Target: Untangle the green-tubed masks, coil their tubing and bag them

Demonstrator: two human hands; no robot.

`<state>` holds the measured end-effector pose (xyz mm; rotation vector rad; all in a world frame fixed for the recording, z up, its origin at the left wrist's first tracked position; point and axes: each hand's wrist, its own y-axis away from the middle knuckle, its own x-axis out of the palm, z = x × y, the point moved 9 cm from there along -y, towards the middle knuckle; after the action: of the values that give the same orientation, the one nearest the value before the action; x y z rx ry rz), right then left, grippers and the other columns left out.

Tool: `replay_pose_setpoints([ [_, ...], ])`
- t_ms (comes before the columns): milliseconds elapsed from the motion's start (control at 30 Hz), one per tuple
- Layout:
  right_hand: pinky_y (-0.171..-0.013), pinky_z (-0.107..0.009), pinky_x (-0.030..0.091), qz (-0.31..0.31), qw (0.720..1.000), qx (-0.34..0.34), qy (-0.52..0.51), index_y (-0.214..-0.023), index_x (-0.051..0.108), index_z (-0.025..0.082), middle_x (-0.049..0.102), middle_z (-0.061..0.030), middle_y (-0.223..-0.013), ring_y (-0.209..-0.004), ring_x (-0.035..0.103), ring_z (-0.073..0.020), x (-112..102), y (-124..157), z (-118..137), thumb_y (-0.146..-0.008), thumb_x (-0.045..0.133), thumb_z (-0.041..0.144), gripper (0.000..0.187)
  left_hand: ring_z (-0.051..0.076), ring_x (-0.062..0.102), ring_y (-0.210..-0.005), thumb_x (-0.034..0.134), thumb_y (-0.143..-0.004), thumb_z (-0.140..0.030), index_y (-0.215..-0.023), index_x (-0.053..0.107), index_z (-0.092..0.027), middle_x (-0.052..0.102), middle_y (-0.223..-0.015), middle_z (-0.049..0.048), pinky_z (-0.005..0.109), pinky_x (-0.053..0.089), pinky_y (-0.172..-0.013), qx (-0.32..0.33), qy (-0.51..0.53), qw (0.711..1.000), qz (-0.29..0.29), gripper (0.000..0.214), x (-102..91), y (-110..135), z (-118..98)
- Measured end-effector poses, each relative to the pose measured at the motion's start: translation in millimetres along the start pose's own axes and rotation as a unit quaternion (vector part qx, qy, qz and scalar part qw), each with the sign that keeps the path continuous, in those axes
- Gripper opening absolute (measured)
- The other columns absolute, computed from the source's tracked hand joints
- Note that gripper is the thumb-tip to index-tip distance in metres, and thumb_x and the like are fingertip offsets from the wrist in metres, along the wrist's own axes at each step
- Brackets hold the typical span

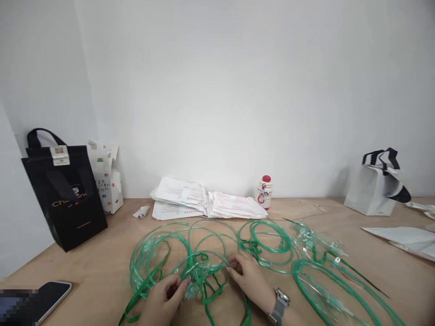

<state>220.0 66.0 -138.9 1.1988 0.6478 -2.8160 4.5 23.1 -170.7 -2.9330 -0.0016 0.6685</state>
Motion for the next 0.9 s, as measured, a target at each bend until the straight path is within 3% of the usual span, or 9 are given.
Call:
replay_pose_setpoints([
  [133,-0.065,-0.032,0.037,0.019,1.0,-0.007,0.024,-0.077,0.063,0.021,0.061,-0.0019,-0.067,-0.066,0.055,-0.0212,7.8,5.9,6.9,-0.066,0.053,0.009,0.019,0.013,0.037,-0.054,0.04,-0.079,-0.049,-0.054,0.033,-0.023,0.032,-0.053,-0.0061,0.024,0.029,-0.051,-0.002,0.002,1.0,-0.01,0.037,-1.5,0.3,-1.3],
  [367,-0.063,-0.031,0.037,0.036,0.998,-0.011,0.046,-0.078,0.06,0.022,0.062,-0.0019,-0.066,-0.067,0.056,-0.0215,10.4,6.7,9.8,-0.068,0.049,0.006,0.021,0.013,0.039,-0.052,0.04,-0.079,-0.049,-0.055,0.034,-0.023,0.034,-0.052,-0.006,0.025,0.03,-0.051,0.002,0.01,1.0,-0.007,0.037,-2.8,-1.4,-1.3],
  [900,-0.077,-0.036,0.039,0.09,0.99,-0.015,0.103,-0.087,0.062,0.019,0.065,-0.009,-0.093,-0.088,0.056,-0.0263,17.4,6.9,13.2,-0.078,0.04,0.005,0.027,0.013,0.035,-0.052,0.039,-0.079,-0.046,-0.055,0.033,-0.023,0.032,-0.053,-0.0054,0.024,0.029,-0.05,0.011,-0.02,0.999,0.027,0.034,7.4,-5.9,9.5],
])
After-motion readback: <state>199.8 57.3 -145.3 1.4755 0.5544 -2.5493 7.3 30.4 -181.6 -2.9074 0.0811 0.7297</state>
